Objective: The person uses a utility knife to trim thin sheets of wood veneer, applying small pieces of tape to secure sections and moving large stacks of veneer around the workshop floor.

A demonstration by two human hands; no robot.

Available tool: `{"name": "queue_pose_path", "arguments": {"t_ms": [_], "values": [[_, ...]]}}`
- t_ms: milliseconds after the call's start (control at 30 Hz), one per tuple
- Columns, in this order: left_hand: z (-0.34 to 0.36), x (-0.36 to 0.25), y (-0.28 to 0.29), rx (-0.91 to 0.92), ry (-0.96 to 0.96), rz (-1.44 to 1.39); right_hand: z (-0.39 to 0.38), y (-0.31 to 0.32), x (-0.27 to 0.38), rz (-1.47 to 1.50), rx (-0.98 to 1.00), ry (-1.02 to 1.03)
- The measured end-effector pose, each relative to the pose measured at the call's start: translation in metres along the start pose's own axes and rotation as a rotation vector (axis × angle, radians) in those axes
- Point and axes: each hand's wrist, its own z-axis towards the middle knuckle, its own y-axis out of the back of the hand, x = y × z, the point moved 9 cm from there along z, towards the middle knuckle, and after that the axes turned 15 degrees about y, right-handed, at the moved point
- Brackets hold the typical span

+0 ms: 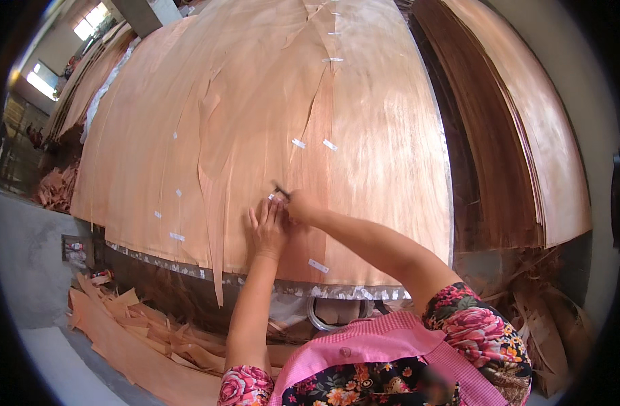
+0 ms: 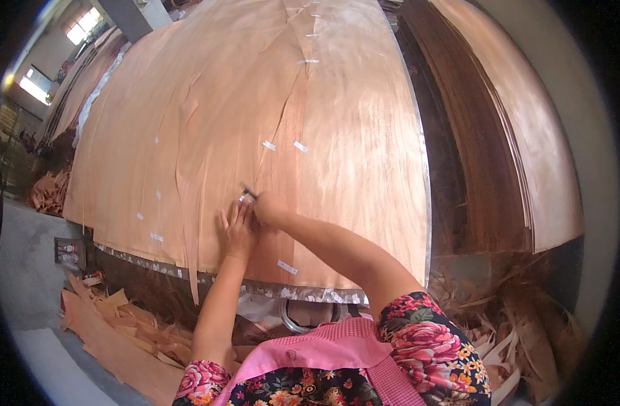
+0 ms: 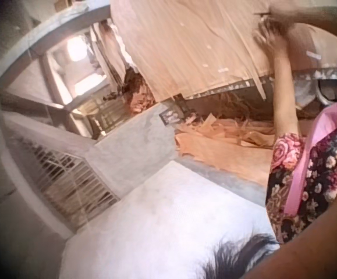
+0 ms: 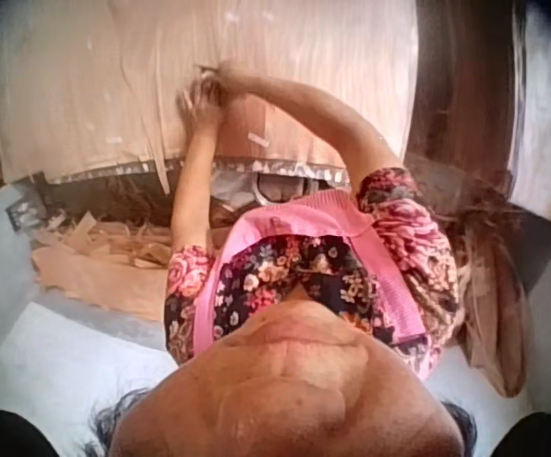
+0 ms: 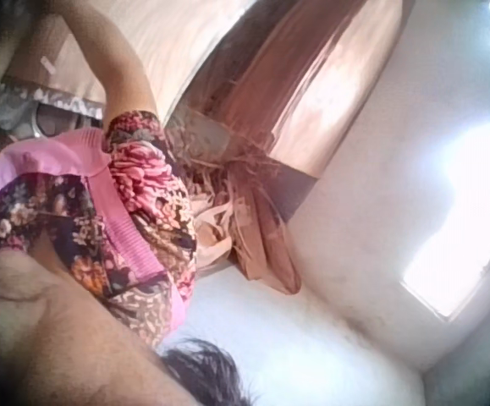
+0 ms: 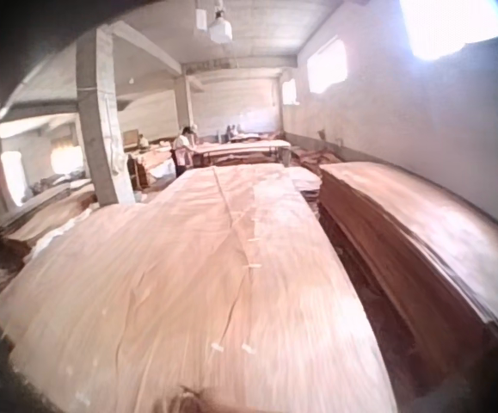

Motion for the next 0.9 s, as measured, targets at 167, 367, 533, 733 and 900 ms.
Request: {"name": "queue_pose_path", "arguments": {"t_ms": [167,367,533,733,900], "values": [[0.007,-0.010,0.013,0.036,-0.006,0.030,0.044,0.096,0.009,-0.650,0.280,0.286],[0.109,-0.050,-0.017,0.142,0.004,-0.129,0.029,0.269,-0.119,0.528,-0.210,-0.033],[0.222,-0.150,-0.066,0.113,-0.047,-0.156,0.076,0.287,-0.104,0.904,-0.311,0.053],[0.238,-0.186,-0.107,0.085,-0.074,-0.074,0.178,0.303,-0.117,1.177,-0.409,0.048],[0.273,-0.172,-0.117,0.175,0.080,-0.227,0.224,0.318,-0.099,1.064,-0.359,0.093]]}}
